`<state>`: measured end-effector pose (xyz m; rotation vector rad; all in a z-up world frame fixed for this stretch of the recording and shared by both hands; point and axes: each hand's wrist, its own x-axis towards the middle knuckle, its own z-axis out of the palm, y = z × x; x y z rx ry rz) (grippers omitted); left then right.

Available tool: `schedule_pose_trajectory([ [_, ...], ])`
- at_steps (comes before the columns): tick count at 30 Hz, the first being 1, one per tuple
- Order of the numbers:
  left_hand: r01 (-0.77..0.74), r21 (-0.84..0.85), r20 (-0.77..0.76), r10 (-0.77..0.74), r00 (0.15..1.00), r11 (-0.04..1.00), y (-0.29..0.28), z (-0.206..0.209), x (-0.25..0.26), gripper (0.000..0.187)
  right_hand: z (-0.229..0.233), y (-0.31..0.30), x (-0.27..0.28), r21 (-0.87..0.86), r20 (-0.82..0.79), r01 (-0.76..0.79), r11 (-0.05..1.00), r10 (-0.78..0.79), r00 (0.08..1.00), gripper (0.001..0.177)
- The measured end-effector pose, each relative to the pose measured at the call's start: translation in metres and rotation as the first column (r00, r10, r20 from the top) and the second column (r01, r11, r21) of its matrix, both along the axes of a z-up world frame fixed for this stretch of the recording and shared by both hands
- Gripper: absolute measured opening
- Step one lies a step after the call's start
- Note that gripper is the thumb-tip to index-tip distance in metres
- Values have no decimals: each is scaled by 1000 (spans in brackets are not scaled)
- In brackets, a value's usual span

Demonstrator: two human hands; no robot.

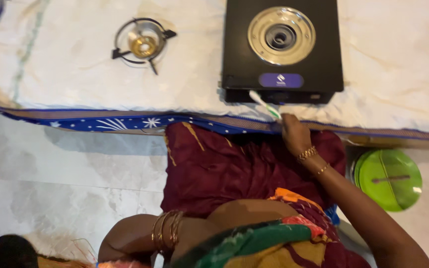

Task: The person cleans a portable gas stove using a toothbrush. They scrub the underside and sides of the stove, then flip it over to clean the top surface and burner area.

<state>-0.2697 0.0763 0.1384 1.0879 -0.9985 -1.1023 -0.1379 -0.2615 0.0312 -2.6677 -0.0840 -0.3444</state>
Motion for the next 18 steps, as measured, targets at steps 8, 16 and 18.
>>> schedule_pose_trajectory([
  [8,13,27,-7,-13,1000,1000,-13,22,-32,39,24,45,27,-34,48,-128,991,130,990,16],
  [16,61,94,43,-65,997,994,-12,49,6,40,26,28,16,-97,-63,-135,986,129,990,36],
  [18,46,104,82,-55,995,994,-12,51,13,40,27,10,7,-120,-79,-133,984,124,989,23],
])
